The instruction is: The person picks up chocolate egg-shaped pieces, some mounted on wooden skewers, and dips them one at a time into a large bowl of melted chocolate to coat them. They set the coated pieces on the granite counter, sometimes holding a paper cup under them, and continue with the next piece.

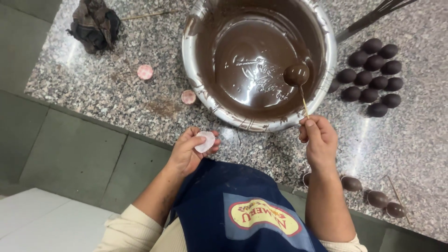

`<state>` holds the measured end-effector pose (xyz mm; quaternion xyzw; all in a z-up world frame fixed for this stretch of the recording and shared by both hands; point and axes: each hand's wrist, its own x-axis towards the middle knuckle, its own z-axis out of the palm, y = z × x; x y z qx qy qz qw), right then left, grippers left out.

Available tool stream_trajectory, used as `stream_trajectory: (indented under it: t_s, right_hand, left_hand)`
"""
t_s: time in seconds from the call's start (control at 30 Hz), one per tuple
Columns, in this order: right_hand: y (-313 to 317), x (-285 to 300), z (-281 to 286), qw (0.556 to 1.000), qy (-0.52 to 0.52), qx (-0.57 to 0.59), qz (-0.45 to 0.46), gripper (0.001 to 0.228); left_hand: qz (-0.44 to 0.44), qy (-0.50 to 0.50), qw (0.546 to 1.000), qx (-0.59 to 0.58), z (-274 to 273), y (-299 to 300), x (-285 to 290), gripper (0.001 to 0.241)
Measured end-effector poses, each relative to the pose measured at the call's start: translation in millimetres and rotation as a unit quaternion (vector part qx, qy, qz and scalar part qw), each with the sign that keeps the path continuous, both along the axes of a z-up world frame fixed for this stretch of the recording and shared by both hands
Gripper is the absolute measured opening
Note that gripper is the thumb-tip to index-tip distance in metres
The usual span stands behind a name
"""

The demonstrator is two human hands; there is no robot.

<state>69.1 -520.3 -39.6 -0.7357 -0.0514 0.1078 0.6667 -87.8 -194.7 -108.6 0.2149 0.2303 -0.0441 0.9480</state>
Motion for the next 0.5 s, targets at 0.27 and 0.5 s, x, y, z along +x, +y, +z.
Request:
stream_trajectory:
  t_s: [0.27,0.5]
  right_hand:
    - [4.8,1.8,23.9,0.999,-0.021,-0.022,-0.025,0.013]
    - [-2.4,3.2,35.3,0.999,-0.046,0.01,-0.022,0.013]
  left_hand:
    - [-0.056,-0.005,0.998,0.037,19.1,1.5,6.4,0.038]
    - [-0.075,0.022,0.993,0.092,37.4,4.7,8.3,0.033]
